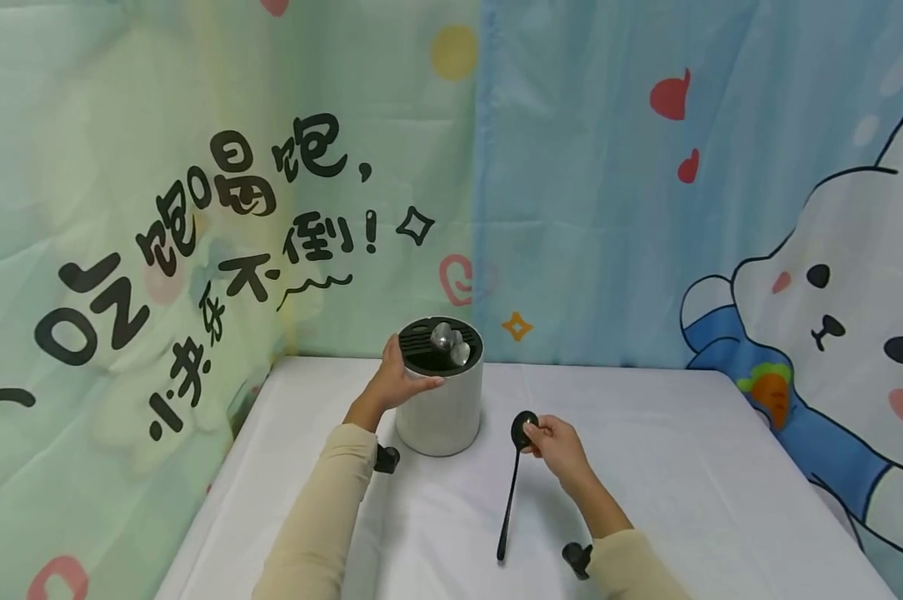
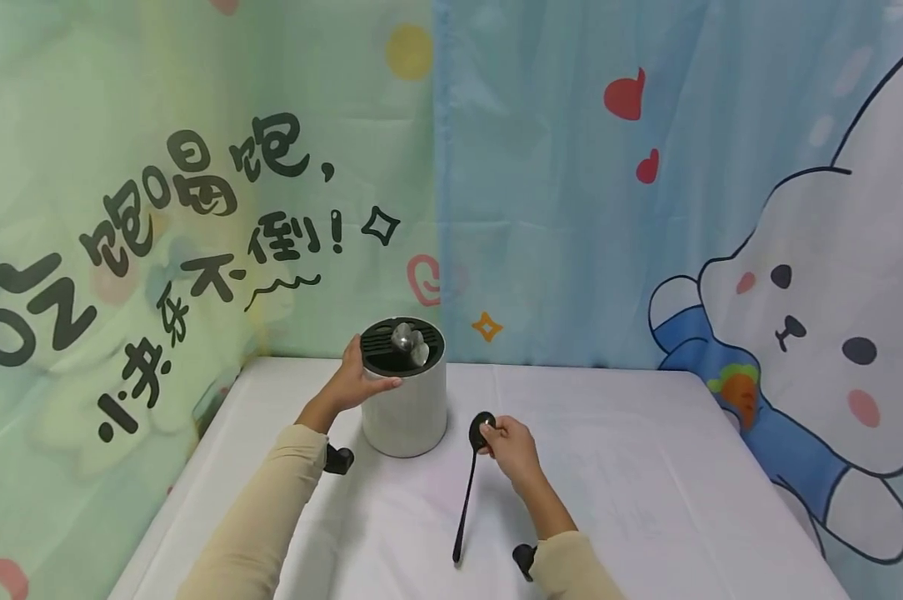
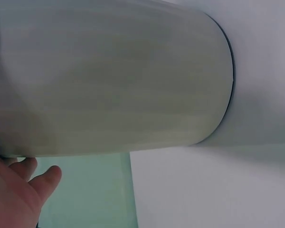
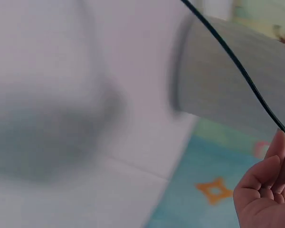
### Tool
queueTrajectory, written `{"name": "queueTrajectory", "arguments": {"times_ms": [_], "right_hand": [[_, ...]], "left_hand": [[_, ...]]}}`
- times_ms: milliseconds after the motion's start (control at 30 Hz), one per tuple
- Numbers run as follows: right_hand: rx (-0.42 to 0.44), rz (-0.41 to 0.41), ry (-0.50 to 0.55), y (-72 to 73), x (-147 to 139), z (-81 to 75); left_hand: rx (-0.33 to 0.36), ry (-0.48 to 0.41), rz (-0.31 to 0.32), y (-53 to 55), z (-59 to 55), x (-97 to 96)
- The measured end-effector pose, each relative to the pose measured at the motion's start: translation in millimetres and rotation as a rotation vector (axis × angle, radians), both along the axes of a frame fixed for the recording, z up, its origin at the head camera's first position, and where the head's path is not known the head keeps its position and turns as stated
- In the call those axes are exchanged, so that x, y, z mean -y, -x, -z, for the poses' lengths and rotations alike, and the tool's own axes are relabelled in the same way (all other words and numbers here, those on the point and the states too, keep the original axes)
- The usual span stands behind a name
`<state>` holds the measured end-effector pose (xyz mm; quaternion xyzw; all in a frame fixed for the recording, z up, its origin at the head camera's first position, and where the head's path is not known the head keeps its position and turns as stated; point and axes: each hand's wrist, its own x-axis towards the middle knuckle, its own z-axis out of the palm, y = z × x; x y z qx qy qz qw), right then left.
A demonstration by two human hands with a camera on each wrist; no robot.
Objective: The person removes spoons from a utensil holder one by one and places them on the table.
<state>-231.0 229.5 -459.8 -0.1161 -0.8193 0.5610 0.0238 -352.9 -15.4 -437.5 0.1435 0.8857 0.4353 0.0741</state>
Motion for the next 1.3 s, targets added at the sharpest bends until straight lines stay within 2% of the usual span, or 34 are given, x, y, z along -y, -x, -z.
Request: {"name": "queueTrajectory", "arguments": {"times_ms": [167,333,533,633,800,1000,1067,1167,1267,1300], "right_hand": [[0.064,0.011,-0.019,1.2,2.9,38.2],[0.093,0.048,0.021,1.6,0.8,64.1],[0.231,0.053,0.011,-1.4,1.7,97.3],[0.274,0.046,0.01,1.6,4.8,106.1],[0.307,0.031,0.031,14.1,10.3,101.3],[0.326,-0.018,0.002,12.0,3.2,95.6],[0.317,-0.032,-0.078,11.0,-0.8,94.4],[0.287,-0.07,-0.269,10.6,-5.4,88.3],[0.241,-0.099,-0.491,13.8,-7.0,72.4],[0.224,-0.1,-0.537,16.4,-6.6,65.0]], "left_hand": [[-0.007,0.006,-0.013,1.5,0.4,2.3],[-0.001,0.012,-0.008,3.9,4.8,0.5],[0.014,0.015,-0.004,1.7,10.9,-1.3],[0.015,0.021,0.0,1.8,12.8,-0.1],[-0.001,0.019,-0.003,9.0,9.5,4.1],[-0.006,0.037,0.014,9.0,4.8,2.9],[-0.003,0.041,0.015,8.7,4.2,2.8],[0.001,0.042,0.006,7.7,3.5,3.2],[0.009,0.042,-0.002,7.2,3.5,4.2],[0.013,0.04,-0.002,7.0,3.5,4.6]]}}
